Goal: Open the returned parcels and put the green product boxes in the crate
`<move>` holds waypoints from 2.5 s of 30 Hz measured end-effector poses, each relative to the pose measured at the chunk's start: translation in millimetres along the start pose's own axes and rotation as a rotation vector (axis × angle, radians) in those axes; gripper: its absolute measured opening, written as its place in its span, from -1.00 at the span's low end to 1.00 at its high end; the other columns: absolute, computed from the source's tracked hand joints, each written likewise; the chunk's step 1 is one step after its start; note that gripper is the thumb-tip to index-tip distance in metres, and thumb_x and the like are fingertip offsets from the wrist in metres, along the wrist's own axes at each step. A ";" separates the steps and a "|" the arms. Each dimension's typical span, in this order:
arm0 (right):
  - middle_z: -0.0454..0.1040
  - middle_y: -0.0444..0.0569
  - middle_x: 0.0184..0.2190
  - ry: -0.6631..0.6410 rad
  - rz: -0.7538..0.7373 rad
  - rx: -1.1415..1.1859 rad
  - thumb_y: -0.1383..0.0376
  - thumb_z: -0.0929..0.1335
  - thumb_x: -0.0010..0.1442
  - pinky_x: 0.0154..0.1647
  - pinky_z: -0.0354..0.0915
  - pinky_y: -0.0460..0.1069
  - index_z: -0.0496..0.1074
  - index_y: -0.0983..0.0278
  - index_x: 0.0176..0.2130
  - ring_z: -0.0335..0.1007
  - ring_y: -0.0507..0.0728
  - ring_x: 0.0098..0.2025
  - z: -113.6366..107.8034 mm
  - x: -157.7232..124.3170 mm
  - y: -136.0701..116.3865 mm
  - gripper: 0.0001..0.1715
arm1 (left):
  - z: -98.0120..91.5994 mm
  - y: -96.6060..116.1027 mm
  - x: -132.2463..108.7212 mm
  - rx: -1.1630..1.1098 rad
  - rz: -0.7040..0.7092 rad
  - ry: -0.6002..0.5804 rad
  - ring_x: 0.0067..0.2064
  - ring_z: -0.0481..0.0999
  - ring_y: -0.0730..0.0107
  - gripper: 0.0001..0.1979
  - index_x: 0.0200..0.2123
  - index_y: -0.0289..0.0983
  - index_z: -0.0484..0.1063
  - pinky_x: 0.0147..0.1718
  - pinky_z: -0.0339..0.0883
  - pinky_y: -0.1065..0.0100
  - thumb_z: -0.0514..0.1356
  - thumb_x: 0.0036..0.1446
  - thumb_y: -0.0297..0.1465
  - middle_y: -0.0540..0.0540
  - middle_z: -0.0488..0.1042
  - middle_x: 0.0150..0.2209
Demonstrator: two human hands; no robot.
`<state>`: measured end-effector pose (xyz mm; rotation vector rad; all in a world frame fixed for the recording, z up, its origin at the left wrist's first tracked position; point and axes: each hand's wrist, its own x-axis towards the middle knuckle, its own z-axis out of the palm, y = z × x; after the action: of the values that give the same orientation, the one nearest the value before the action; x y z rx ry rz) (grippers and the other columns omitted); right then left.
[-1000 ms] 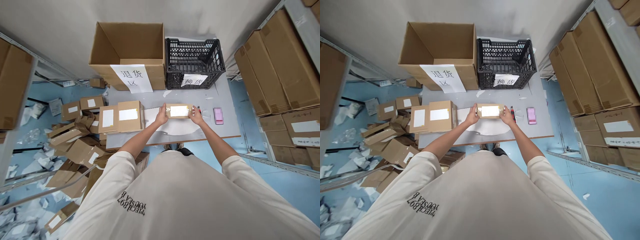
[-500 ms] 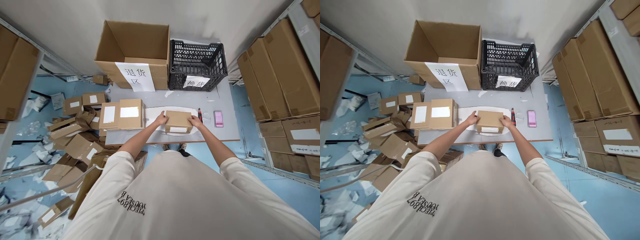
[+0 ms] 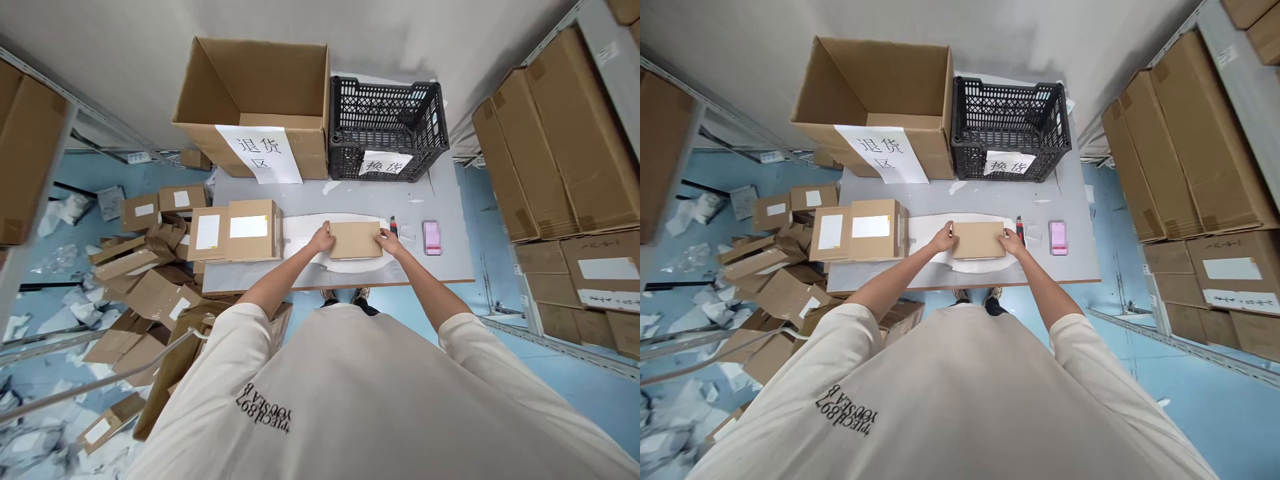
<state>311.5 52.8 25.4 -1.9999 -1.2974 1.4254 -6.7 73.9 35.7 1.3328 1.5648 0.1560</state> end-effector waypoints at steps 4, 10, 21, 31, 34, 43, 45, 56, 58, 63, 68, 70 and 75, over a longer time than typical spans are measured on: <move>0.48 0.23 0.52 0.051 0.029 0.060 0.06 0.46 0.33 0.59 0.31 0.23 0.44 0.23 0.53 0.48 0.35 0.49 1.0 7.9 -0.5 -0.12 | 0.3 3.1 5.4 -0.129 -0.099 0.070 0.52 0.48 -0.17 -0.03 0.72 -0.32 0.00 0.47 0.32 0.02 0.27 0.40 -0.17 -0.48 0.38 0.57; 0.61 0.19 0.39 0.051 0.066 0.113 0.01 0.46 0.38 0.54 0.39 0.21 0.43 0.19 0.56 0.58 0.38 0.40 1.8 18.9 -12.4 -0.12 | 2.9 11.5 8.5 -0.327 -0.153 0.067 0.44 0.58 -0.11 -0.01 0.72 -0.24 0.03 0.41 0.38 0.05 0.31 0.38 -0.12 -0.43 0.48 0.51; 0.74 0.16 0.09 0.297 -0.013 0.070 -0.05 0.49 0.31 0.38 0.47 0.23 0.66 0.25 0.20 0.66 0.37 0.20 -13.9 34.9 -18.6 -0.36 | -5.1 37.4 14.1 -0.212 -0.031 0.318 0.11 0.66 0.07 -0.41 0.44 -0.25 0.43 0.17 0.46 0.17 0.31 0.44 -0.21 -0.19 0.67 0.01; 0.75 0.08 -0.02 0.275 0.022 0.018 -0.05 0.53 0.25 0.28 0.53 0.21 0.67 0.21 0.04 0.69 0.31 0.05 -13.1 36.2 -6.3 -0.49 | 2.2 14.3 30.1 -0.307 -0.065 0.274 0.05 0.67 0.16 -0.38 0.35 -0.17 0.46 0.09 0.51 0.21 0.47 0.28 -0.29 -0.23 0.60 0.19; 0.74 0.14 0.07 0.286 0.009 0.030 -0.01 0.52 0.24 0.34 0.52 0.23 0.66 0.24 0.09 0.69 0.32 0.14 -12.1 40.8 -9.3 -0.45 | 2.1 16.0 38.4 -0.354 -0.057 0.254 0.07 0.67 0.16 -0.35 0.37 -0.17 0.46 0.11 0.52 0.19 0.48 0.25 -0.33 -0.26 0.58 0.24; 0.67 0.18 0.33 0.183 -0.082 0.061 0.17 0.46 0.25 0.44 0.47 0.21 0.33 0.25 0.61 0.70 0.29 0.16 -7.0 43.7 -22.0 0.03 | -3.0 27.0 40.8 -0.456 0.011 0.095 0.17 0.64 0.11 -0.10 0.60 -0.19 0.26 0.23 0.52 0.11 0.40 0.23 -0.43 -0.35 0.55 0.34; 0.64 0.17 0.36 0.162 -0.078 0.055 0.18 0.46 0.23 0.44 0.47 0.21 0.23 0.22 0.68 0.69 0.29 0.13 -8.2 38.1 -24.1 0.13 | -2.7 31.0 35.1 -0.456 0.001 0.107 0.14 0.65 0.13 -0.13 0.56 -0.18 0.30 0.19 0.54 0.14 0.40 0.21 -0.44 -0.31 0.57 0.31; 0.57 0.16 0.33 0.206 -0.052 0.117 -0.09 0.41 0.36 0.49 0.38 0.23 0.23 0.16 0.65 0.53 0.33 0.33 -9.4 14.6 -24.7 0.05 | -5.7 35.4 15.7 -0.249 -0.042 0.327 0.11 0.59 0.17 -0.79 0.05 -0.14 0.38 0.18 0.41 0.21 0.25 0.52 -0.18 -0.18 0.61 0.10; 0.61 0.22 0.23 0.201 -0.003 0.075 -0.16 0.43 0.36 0.51 0.36 0.25 0.32 0.25 0.60 0.54 0.37 0.32 -5.1 9.3 -14.9 0.04 | -0.9 27.2 13.2 -0.202 -0.106 0.292 0.10 0.62 0.11 -0.71 0.14 -0.14 0.37 0.16 0.41 0.18 0.26 0.51 -0.16 -0.22 0.62 0.12; 0.69 0.23 0.09 0.163 0.176 -0.017 -0.08 0.49 0.31 0.37 0.47 0.24 0.48 0.28 0.42 0.65 0.41 0.17 5.3 -3.6 5.6 -0.13 | 16.2 4.9 5.8 -0.129 -0.142 0.161 0.21 0.67 -0.07 -0.44 0.36 -0.19 0.33 0.19 0.42 0.12 0.34 0.42 -0.15 -0.33 0.67 0.20; 0.72 0.16 0.03 0.159 0.122 -0.045 0.07 0.51 0.28 0.32 0.51 0.21 0.59 0.25 0.23 0.68 0.35 0.12 4.3 -2.5 8.2 -0.40 | 19.7 -5.3 7.1 -0.103 -0.103 0.150 0.25 0.67 -0.09 -0.36 0.38 -0.19 0.35 0.22 0.44 0.11 0.40 0.33 -0.20 -0.35 0.67 0.23; 0.70 0.20 0.17 0.165 0.098 -0.036 0.14 0.50 0.26 0.37 0.50 0.21 0.58 0.26 0.25 0.66 0.33 0.19 2.7 0.7 6.1 -0.39 | 18.1 -5.5 9.1 -0.107 -0.102 0.154 0.26 0.67 -0.06 -0.35 0.39 -0.19 0.35 0.23 0.45 0.11 0.41 0.31 -0.22 -0.36 0.66 0.26; 0.65 0.20 0.30 0.129 0.041 0.039 0.28 0.48 0.20 0.41 0.50 0.20 0.56 0.24 0.32 0.64 0.28 0.25 2.8 8.0 0.9 -0.29 | 18.0 -1.3 11.1 -0.161 -0.095 0.162 0.25 0.68 0.04 -0.23 0.49 -0.24 0.30 0.26 0.45 0.14 0.41 0.28 -0.30 -0.42 0.55 0.39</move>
<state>310.0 58.4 19.1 -2.0667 -1.1712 1.3056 7.4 73.5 19.9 1.1413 1.7096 0.3312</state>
